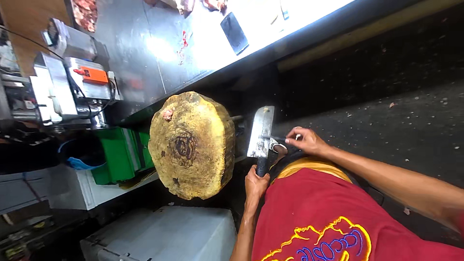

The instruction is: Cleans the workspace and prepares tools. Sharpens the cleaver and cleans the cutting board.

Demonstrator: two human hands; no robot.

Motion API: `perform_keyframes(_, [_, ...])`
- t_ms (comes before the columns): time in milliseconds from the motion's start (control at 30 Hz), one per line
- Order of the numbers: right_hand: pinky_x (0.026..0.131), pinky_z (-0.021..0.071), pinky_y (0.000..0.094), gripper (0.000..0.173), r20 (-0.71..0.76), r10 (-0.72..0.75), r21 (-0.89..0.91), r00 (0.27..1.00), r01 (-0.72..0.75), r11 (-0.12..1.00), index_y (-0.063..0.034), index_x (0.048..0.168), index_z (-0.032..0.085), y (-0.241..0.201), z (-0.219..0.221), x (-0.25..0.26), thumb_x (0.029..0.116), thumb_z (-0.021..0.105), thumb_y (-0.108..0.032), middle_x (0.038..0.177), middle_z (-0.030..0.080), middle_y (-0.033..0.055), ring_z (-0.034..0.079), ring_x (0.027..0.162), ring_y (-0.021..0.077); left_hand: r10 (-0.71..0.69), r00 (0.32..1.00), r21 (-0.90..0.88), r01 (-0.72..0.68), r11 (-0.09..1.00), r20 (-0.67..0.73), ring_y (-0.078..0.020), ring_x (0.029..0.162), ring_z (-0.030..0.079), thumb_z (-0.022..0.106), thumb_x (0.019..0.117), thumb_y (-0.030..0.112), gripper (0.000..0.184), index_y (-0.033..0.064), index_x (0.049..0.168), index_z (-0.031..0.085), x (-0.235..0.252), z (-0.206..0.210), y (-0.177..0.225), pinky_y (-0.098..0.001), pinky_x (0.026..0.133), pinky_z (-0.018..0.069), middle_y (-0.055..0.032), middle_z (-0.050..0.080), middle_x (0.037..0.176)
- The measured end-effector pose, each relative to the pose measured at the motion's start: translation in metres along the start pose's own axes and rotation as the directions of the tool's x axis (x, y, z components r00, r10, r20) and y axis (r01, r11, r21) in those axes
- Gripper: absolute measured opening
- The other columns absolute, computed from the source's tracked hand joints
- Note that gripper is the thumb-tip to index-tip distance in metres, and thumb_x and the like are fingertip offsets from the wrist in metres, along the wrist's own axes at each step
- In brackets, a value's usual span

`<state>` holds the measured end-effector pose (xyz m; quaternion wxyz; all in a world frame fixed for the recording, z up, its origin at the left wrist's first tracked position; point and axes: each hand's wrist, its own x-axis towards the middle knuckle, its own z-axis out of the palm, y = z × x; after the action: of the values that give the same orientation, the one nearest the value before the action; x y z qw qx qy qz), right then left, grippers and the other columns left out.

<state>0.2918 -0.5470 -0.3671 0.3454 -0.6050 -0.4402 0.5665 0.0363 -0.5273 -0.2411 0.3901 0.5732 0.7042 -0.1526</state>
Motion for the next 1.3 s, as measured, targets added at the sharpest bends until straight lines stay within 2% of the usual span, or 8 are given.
perform_keyframes(100, [0.088, 0.0554, 0.0373, 0.029, 0.130, -0.072, 0.009, 0.989, 0.072, 0.997, -0.0104, 0.107, 0.075, -0.008, 0.011, -0.031, 0.0959, 0.069, -0.036, 0.102, 0.070, 0.0066, 0.066, 0.094, 0.0157, -0.022, 0.999, -0.067, 0.020, 0.998, -0.032, -0.0224, 0.083, 0.069, 0.075, 0.0833, 0.024, 0.040, 0.0084, 0.119, 0.066, 0.002, 0.002, 0.009, -0.0476, 0.077, 0.0573, -0.0095, 0.070, 0.092])
perform_keyframes(267, [0.084, 0.0562, 0.0471, 0.022, -0.065, -0.037, -0.092, 0.997, 0.031, 0.995, -0.0085, 0.105, 0.075, -0.001, -0.002, -0.010, 0.0949, 0.073, -0.028, 0.101, 0.068, 0.0113, 0.067, 0.093, 0.0241, -0.031, 0.998, 0.050, 0.033, 0.998, -0.049, -0.0241, 0.088, 0.070, 0.073, 0.0845, 0.026, 0.043, 0.0103, 0.124, 0.065, 0.001, -0.004, 0.014, -0.0492, 0.080, 0.0568, -0.0099, 0.072, 0.095])
perform_keyframes(400, [0.088, 0.0547, 0.0393, 0.029, 0.089, -0.180, -0.093, 0.980, 0.188, 0.978, -0.0110, 0.106, 0.076, -0.011, 0.010, -0.022, 0.0971, 0.067, -0.037, 0.101, 0.069, 0.0072, 0.066, 0.095, 0.0182, 0.009, 1.000, 0.094, -0.006, 0.996, -0.030, -0.0244, 0.090, 0.071, 0.073, 0.0840, 0.026, 0.046, 0.0114, 0.127, 0.065, 0.002, -0.007, 0.017, -0.0502, 0.081, 0.0570, -0.0100, 0.073, 0.098])
perform_keyframes(533, [0.087, 0.0556, 0.0509, 0.021, -0.072, -0.024, -0.099, 0.997, 0.017, 0.995, -0.0023, 0.107, 0.074, -0.029, -0.005, 0.003, 0.0976, 0.071, -0.021, 0.104, 0.068, 0.0175, 0.067, 0.096, 0.0307, 0.017, 0.999, 0.177, -0.025, 0.984, 0.046, -0.0254, 0.098, 0.071, 0.071, 0.0849, 0.027, 0.050, 0.0126, 0.132, 0.064, -0.004, -0.004, 0.025, -0.0504, 0.088, 0.0565, -0.0104, 0.074, 0.106])
perform_keyframes(667, [0.086, 0.0557, 0.0395, 0.028, 0.071, -0.203, -0.077, 0.977, 0.208, 0.975, -0.0105, 0.104, 0.076, -0.005, 0.008, -0.010, 0.0955, 0.069, -0.036, 0.099, 0.069, 0.0074, 0.066, 0.093, 0.0183, 0.020, 0.998, 0.200, -0.030, 0.979, 0.052, -0.0265, 0.095, 0.071, 0.071, 0.0849, 0.029, 0.046, 0.0125, 0.127, 0.065, 0.001, 0.001, 0.030, -0.0513, 0.085, 0.0567, -0.0103, 0.073, 0.102])
perform_keyframes(1033, [0.089, 0.0558, 0.0457, 0.023, -0.021, -0.133, -0.060, 0.991, 0.132, 0.989, -0.0036, 0.105, 0.076, -0.010, 0.005, 0.002, 0.0960, 0.072, -0.024, 0.103, 0.070, 0.0147, 0.067, 0.096, 0.0257, -0.009, 0.998, 0.240, -0.005, 0.971, 0.059, -0.0277, 0.098, 0.071, 0.070, 0.0854, 0.030, 0.045, 0.0122, 0.127, 0.065, 0.006, -0.005, 0.034, -0.0527, 0.086, 0.0561, -0.0112, 0.073, 0.104])
perform_keyframes(1167, [0.084, 0.0573, 0.0369, 0.024, 0.064, -0.228, -0.068, 0.972, 0.232, 0.970, -0.0106, 0.103, 0.077, -0.001, 0.006, -0.001, 0.0946, 0.071, -0.033, 0.100, 0.069, 0.0067, 0.066, 0.092, 0.0163, -0.004, 0.999, 0.228, -0.006, 0.974, 0.044, -0.0270, 0.096, 0.071, 0.071, 0.0844, 0.030, 0.043, 0.0126, 0.123, 0.066, 0.006, -0.008, 0.031, -0.0524, 0.085, 0.0565, -0.0104, 0.073, 0.101])
perform_keyframes(1300, [0.087, 0.0562, 0.0455, 0.020, -0.021, -0.150, -0.068, 0.988, 0.148, 0.987, -0.0031, 0.104, 0.075, -0.011, -0.004, 0.006, 0.0948, 0.074, -0.021, 0.103, 0.069, 0.0143, 0.067, 0.095, 0.0253, -0.001, 0.999, 0.211, -0.010, 0.977, 0.051, -0.0264, 0.097, 0.071, 0.071, 0.0849, 0.029, 0.043, 0.0121, 0.124, 0.066, 0.006, -0.011, 0.034, -0.0516, 0.086, 0.0561, -0.0105, 0.073, 0.102])
